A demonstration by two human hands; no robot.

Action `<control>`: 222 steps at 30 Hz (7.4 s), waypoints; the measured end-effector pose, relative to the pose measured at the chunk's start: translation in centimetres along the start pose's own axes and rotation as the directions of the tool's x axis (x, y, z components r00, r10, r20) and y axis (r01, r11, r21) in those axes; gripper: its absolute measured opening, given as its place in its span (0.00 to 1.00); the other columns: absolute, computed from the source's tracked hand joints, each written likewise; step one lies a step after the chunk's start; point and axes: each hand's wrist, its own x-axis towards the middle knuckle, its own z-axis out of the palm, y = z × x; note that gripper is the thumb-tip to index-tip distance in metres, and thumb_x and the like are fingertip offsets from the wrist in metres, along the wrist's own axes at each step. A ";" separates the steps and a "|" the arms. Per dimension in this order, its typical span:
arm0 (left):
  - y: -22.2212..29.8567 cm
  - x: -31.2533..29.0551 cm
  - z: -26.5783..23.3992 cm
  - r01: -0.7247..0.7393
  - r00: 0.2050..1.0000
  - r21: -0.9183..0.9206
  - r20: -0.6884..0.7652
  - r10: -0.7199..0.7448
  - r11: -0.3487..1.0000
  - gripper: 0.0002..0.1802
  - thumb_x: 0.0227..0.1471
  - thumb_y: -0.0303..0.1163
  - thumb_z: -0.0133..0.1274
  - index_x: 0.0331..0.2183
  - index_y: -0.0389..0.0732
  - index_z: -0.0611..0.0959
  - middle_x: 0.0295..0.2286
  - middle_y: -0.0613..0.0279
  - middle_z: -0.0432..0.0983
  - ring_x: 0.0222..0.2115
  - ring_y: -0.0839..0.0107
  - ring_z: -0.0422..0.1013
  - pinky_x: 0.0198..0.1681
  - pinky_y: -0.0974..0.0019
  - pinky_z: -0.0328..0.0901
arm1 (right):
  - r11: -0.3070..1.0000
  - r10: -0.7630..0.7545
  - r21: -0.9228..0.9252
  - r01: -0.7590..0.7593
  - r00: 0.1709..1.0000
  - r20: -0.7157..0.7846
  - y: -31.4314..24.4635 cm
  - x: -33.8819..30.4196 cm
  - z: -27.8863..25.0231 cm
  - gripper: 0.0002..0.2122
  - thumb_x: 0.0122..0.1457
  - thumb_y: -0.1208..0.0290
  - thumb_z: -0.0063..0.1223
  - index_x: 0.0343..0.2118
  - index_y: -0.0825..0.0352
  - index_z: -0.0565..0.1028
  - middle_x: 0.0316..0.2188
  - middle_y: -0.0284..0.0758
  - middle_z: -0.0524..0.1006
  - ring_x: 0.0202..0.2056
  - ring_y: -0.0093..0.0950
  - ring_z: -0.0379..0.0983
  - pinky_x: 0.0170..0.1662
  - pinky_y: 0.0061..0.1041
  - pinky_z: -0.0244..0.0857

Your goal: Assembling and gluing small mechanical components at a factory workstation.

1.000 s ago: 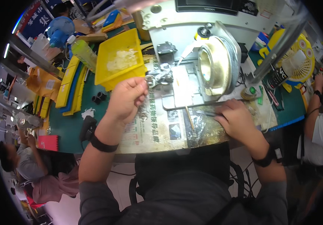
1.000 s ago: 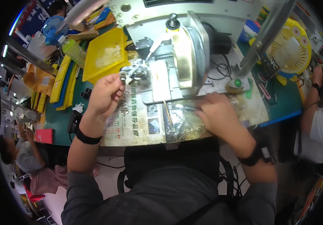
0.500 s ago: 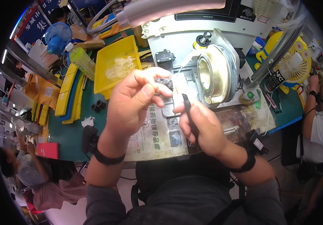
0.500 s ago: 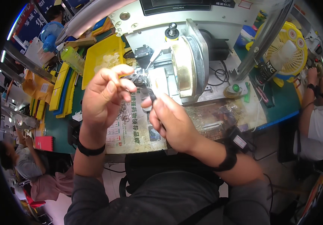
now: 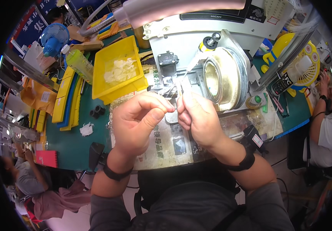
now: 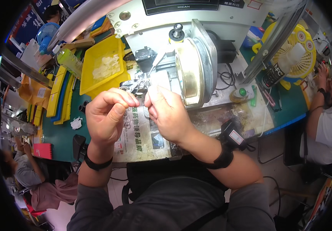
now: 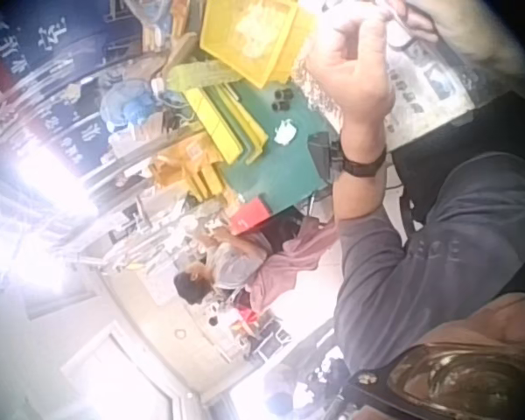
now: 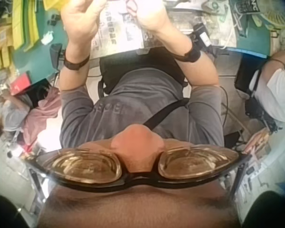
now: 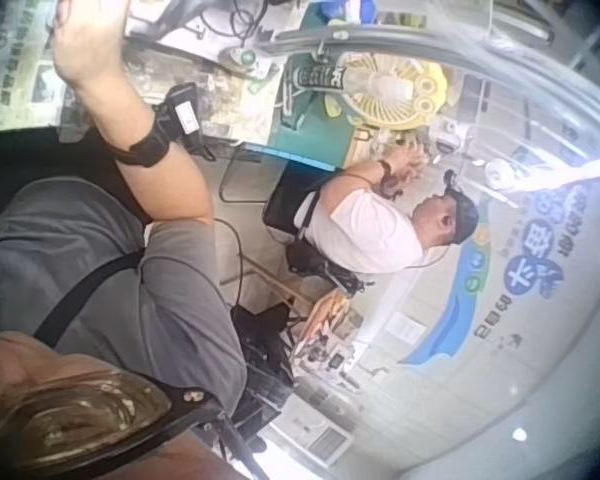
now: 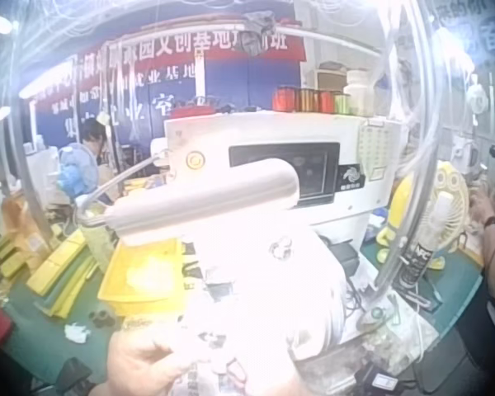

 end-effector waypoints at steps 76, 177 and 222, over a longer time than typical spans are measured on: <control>-0.1 -0.3 3.6 -0.298 0.954 0.694 0.189 0.232 0.655 0.07 0.47 0.21 0.62 0.30 0.38 0.80 0.28 0.57 0.78 0.28 0.57 0.73 0.33 0.60 0.66 | 0.181 -0.595 -0.826 0.534 0.728 0.340 -3.3 -3.5 -2.7 0.09 0.56 0.78 0.59 0.40 0.69 0.77 0.26 0.38 0.78 0.26 0.34 0.76 0.29 0.30 0.70; -2.4 -1.5 3.3 -0.182 0.983 0.682 0.100 0.156 0.709 0.08 0.60 0.29 0.54 0.30 0.36 0.76 0.49 0.39 0.76 0.54 0.48 0.72 0.59 0.53 0.62 | -0.118 -0.246 -0.973 0.198 0.944 0.222 -6.0 -9.5 -16.8 0.12 0.53 0.65 0.64 0.38 0.66 0.79 0.36 0.38 0.72 0.40 0.39 0.72 0.45 0.37 0.67; -3.1 -2.7 2.8 -0.165 0.986 0.674 0.086 0.146 0.720 0.04 0.61 0.23 0.49 0.33 0.33 0.74 0.51 0.36 0.73 0.55 0.49 0.69 0.62 0.50 0.58 | 0.508 -0.324 -0.838 0.201 0.945 0.030 -9.9 -10.6 -13.8 0.06 0.60 0.68 0.61 0.36 0.64 0.80 0.29 0.34 0.79 0.31 0.27 0.75 0.36 0.27 0.68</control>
